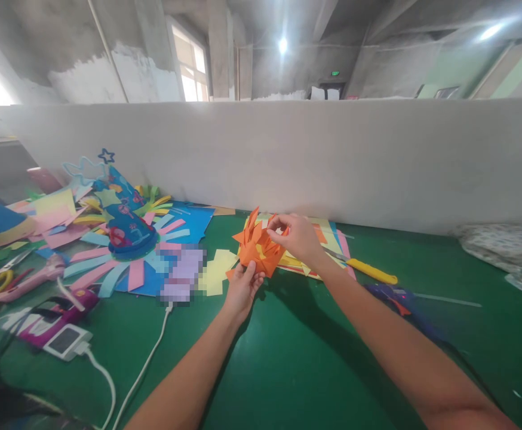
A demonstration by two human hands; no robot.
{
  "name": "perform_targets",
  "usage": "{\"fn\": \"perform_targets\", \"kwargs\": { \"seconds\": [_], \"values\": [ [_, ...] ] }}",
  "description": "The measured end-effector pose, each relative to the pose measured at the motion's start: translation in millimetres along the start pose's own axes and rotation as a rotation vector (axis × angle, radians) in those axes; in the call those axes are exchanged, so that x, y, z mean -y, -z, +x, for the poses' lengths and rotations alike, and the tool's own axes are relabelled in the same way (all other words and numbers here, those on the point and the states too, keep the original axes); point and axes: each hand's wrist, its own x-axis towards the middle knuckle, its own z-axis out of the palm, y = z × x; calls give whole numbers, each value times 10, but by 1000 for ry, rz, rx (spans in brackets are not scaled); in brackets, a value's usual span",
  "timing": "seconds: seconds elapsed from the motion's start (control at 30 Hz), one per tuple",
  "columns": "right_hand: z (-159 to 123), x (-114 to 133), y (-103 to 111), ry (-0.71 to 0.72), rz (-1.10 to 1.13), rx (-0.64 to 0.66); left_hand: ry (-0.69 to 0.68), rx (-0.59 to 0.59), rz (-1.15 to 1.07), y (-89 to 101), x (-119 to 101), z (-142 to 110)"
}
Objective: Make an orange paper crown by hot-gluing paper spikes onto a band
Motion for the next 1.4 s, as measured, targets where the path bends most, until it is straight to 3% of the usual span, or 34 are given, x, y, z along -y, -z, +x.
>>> {"fn": "perform_targets", "kwargs": {
  "seconds": [0.23, 0.73, 1.4],
  "values": [
    [-117, -45, -20, -60, -80, 63, 21, 8, 10, -3, 17, 2],
    [-96, 63, 20, 127, -337, 203, 60, -9, 2, -63, 8, -72],
    [-125, 118, 30, 108, -275, 286, 72, -8, 12, -67, 18, -65]
  ]
}}
